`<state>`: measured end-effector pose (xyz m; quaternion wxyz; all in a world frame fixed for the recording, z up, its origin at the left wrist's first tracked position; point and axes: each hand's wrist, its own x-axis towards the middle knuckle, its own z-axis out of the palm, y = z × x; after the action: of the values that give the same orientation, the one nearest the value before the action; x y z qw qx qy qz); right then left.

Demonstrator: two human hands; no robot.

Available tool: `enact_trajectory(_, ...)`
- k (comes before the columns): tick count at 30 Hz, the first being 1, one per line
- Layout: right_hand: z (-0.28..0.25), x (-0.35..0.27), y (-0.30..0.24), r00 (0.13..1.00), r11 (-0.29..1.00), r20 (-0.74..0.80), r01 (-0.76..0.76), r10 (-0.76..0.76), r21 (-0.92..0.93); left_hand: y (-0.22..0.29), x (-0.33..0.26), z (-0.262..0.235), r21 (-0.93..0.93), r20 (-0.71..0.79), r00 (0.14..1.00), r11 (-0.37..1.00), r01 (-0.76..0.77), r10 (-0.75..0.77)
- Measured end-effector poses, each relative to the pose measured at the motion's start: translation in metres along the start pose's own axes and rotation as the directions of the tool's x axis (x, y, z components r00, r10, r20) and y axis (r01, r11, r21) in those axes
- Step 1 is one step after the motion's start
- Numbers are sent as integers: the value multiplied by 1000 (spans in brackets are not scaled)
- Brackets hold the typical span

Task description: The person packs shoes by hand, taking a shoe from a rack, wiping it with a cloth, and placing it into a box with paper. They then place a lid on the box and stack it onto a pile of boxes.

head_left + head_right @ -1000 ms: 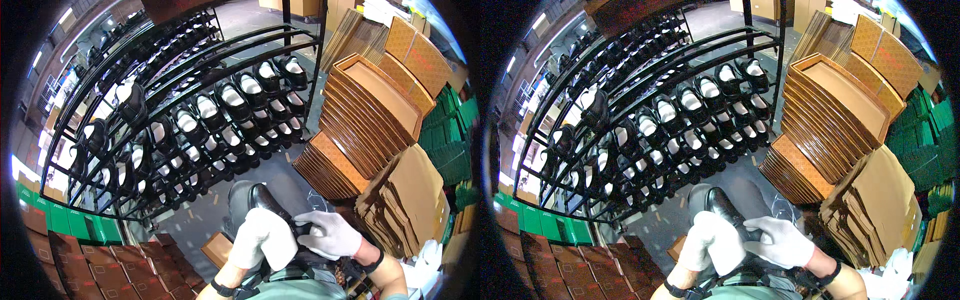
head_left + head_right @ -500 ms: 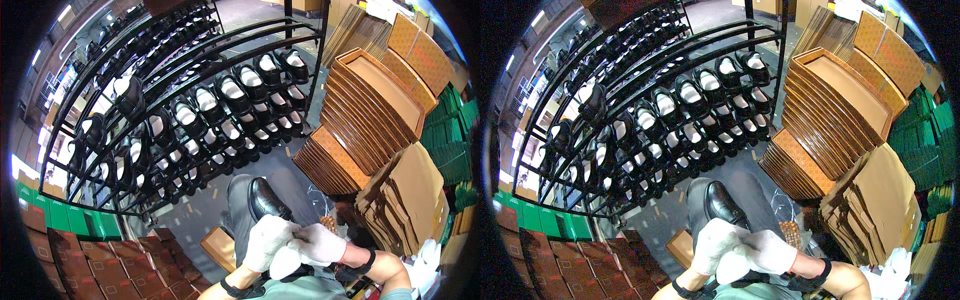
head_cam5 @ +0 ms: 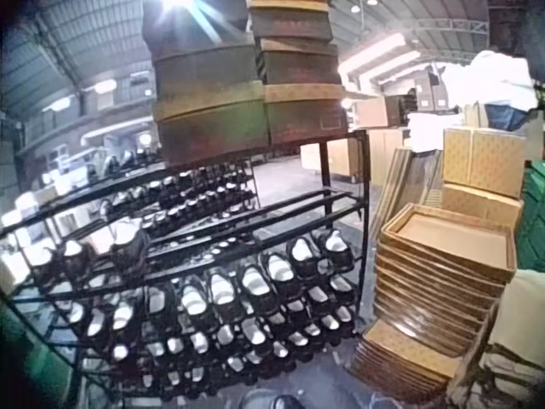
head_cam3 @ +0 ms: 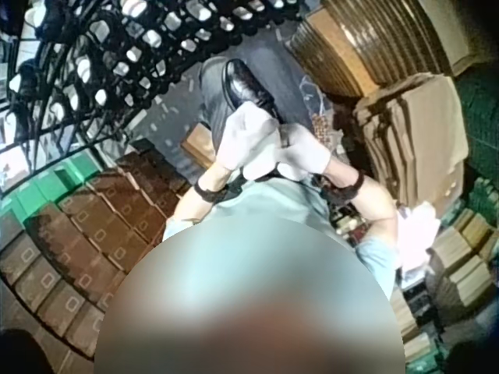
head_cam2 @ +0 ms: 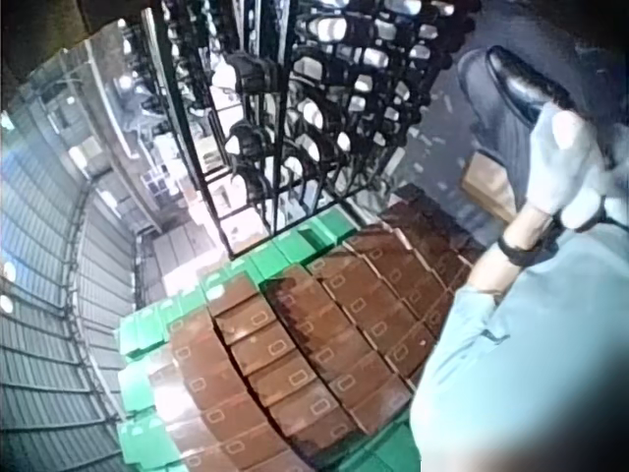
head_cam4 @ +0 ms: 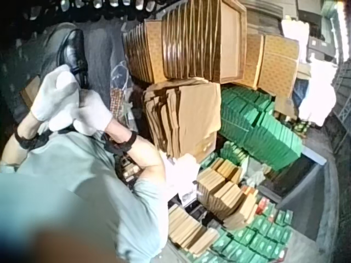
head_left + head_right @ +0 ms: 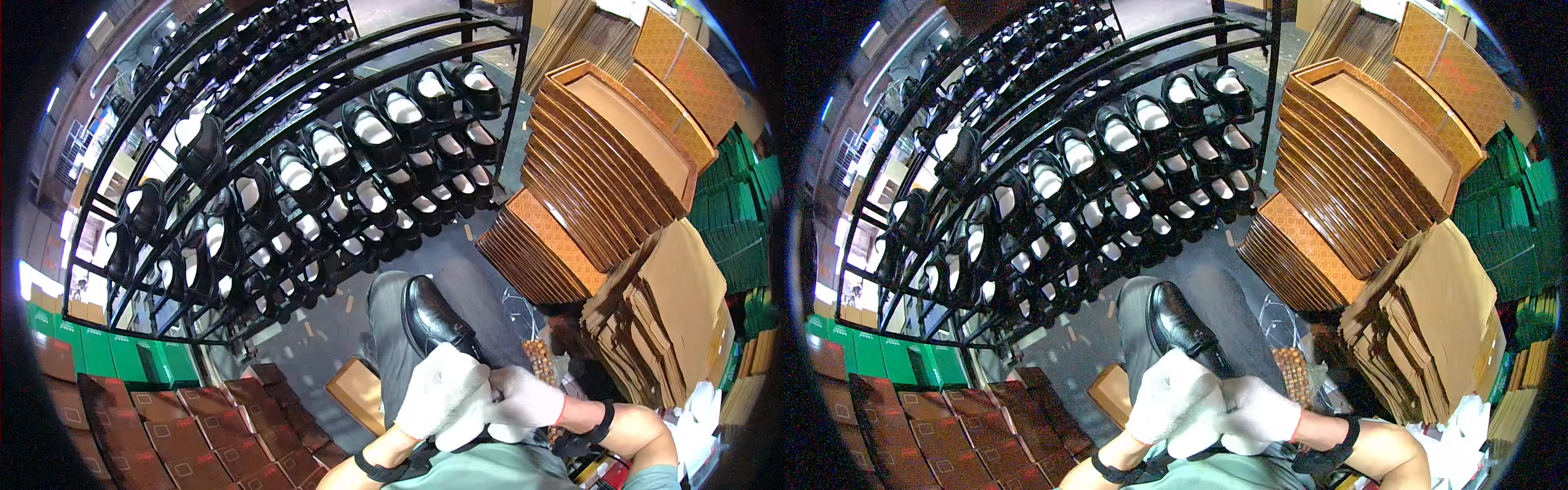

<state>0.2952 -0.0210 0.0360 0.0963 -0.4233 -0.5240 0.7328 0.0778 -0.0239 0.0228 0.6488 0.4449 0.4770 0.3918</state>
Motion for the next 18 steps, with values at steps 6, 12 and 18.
enact_trajectory(6, 18, 1, -3, 935, 952, -329, 28, -133, -305, 5, 4, 5, 298, -59, 989, 948, -116, 139)
enact_trajectory(12, -10, -11, -15, 996, 981, -84, -41, 25, -191, -5, 9, -5, -45, -74, 991, 993, 105, -108)
enact_trajectory(18, -19, -17, 10, 971, 991, 199, -135, 130, 15, 1, 11, -1, -242, 51, 993, 963, 120, -111)
